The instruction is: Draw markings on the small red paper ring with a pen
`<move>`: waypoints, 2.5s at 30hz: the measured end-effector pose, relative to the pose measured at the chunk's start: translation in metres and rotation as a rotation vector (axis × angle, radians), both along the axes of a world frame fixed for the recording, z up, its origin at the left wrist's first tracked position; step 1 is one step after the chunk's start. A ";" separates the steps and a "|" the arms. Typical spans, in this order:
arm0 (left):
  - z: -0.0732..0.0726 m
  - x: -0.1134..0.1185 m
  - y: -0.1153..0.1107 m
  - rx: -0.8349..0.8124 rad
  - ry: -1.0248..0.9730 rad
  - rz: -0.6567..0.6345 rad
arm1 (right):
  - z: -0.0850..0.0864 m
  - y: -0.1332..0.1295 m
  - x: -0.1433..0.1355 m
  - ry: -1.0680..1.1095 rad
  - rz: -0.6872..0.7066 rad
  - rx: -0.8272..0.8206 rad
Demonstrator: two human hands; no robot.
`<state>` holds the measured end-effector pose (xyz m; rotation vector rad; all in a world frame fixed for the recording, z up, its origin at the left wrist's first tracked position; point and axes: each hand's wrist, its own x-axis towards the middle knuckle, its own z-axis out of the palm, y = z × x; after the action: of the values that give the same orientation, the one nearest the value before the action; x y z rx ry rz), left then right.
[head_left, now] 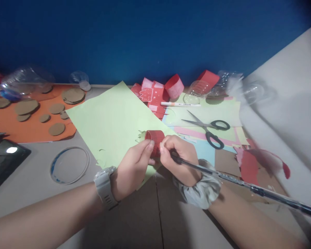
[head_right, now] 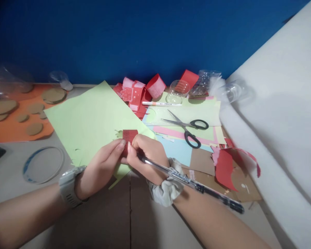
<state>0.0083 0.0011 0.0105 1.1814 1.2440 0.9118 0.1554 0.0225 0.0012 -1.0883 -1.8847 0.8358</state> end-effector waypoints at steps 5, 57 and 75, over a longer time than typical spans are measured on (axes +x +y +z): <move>-0.002 0.000 -0.001 -0.019 -0.043 -0.003 | -0.007 -0.001 0.001 0.040 -0.013 0.001; 0.000 0.003 -0.001 -0.127 -0.089 0.044 | -0.005 -0.001 -0.002 -0.005 -0.084 0.032; -0.001 0.001 -0.001 -0.083 -0.102 0.034 | -0.001 -0.002 -0.001 0.186 -0.022 0.128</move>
<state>0.0089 0.0000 0.0094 1.0387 1.2116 0.9251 0.1548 0.0201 0.0002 -0.9197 -1.7427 0.7656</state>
